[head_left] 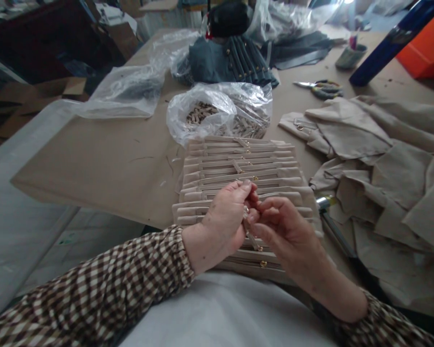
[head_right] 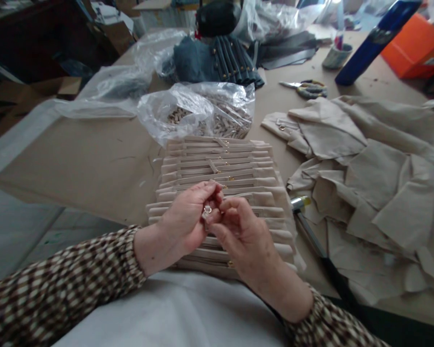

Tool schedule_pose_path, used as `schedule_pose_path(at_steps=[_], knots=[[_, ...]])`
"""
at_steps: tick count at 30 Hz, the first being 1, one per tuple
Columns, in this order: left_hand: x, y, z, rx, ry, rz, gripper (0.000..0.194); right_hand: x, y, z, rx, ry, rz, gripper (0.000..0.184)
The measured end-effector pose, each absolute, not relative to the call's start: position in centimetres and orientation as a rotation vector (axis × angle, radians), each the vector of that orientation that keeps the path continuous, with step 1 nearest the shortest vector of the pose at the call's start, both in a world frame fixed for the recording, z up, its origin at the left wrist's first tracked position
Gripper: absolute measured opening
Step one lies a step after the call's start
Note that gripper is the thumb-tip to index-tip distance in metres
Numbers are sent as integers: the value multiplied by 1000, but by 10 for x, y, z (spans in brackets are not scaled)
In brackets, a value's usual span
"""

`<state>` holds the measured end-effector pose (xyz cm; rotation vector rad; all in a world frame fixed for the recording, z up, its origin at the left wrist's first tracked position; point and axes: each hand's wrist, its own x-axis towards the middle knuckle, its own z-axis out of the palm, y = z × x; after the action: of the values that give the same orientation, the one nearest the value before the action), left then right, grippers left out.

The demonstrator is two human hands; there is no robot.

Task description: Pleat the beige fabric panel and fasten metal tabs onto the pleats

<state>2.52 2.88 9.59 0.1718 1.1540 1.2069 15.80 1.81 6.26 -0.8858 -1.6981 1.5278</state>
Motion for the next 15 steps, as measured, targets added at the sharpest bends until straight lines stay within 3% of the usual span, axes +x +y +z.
schedule_pose_path(at_steps=[3, 9, 15], knots=[[27, 29, 91, 137, 1100, 1214, 8, 152, 21, 61, -865, -1435, 1784, 21], [18, 34, 84, 118, 1065, 1282, 11, 157, 23, 70, -943, -1443, 1822, 33], [5, 26, 88, 270, 1181, 1007, 14, 184, 19, 64, -1028, -1652, 1635, 12]])
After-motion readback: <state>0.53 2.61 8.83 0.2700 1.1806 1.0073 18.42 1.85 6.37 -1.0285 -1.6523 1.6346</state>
